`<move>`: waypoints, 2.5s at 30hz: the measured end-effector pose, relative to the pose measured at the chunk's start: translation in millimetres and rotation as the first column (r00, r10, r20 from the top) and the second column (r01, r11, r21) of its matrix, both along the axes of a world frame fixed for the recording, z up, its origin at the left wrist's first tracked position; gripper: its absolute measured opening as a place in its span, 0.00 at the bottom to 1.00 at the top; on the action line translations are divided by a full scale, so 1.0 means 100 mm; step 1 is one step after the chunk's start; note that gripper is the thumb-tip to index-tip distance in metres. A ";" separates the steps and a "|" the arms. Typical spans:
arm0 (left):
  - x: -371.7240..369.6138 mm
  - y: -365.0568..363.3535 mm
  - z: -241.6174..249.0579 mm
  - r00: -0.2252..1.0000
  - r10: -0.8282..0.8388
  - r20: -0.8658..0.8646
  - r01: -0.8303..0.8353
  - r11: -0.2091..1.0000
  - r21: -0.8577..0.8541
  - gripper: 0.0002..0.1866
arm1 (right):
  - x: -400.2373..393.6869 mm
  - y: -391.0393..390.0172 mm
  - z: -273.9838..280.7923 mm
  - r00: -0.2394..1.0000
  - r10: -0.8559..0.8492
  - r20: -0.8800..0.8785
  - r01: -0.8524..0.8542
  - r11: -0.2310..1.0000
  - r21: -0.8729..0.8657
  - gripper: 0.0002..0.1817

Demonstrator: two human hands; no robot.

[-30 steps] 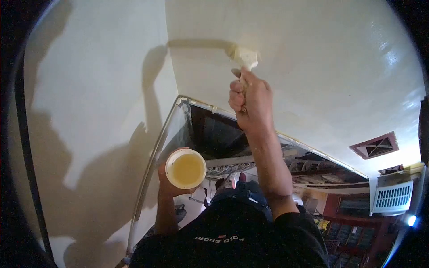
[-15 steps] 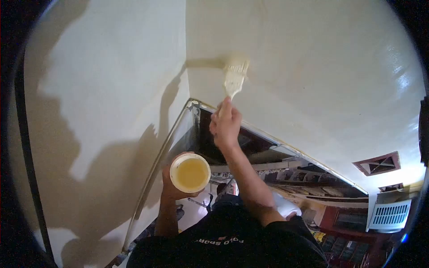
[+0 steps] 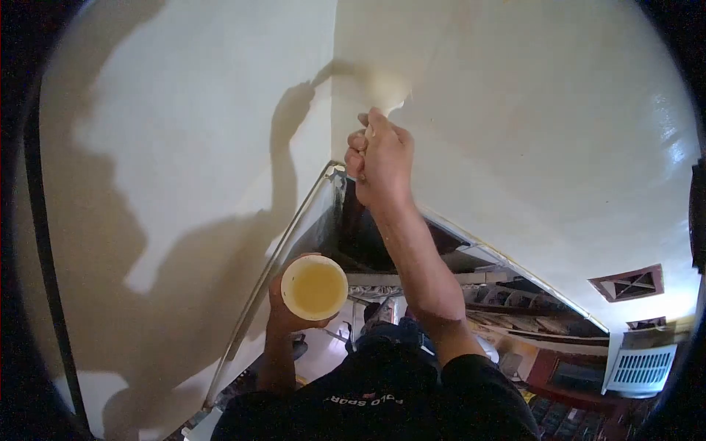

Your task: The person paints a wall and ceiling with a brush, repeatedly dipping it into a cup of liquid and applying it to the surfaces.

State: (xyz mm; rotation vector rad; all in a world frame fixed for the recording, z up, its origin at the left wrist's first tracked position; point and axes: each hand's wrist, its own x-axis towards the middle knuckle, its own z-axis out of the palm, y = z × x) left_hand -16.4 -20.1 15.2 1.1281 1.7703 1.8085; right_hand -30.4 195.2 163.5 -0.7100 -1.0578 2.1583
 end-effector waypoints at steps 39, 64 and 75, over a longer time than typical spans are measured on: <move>0.13 -0.03 -0.13 0.951 0.261 0.163 -0.267 0.964 0.010 0.42 | -0.81 0.23 -0.34 0.989 -0.130 -0.072 0.146 0.770 0.621 0.28; 0.28 0.60 0.01 0.988 -0.154 0.014 0.154 0.988 0.002 0.48 | 1.33 0.37 -0.13 0.996 -0.092 -0.011 0.093 0.982 0.164 0.21; 0.30 0.76 0.09 0.966 -0.205 -0.157 0.224 0.967 0.119 0.44 | 1.32 0.19 -1.04 0.972 -0.170 0.161 0.185 0.980 -0.079 0.22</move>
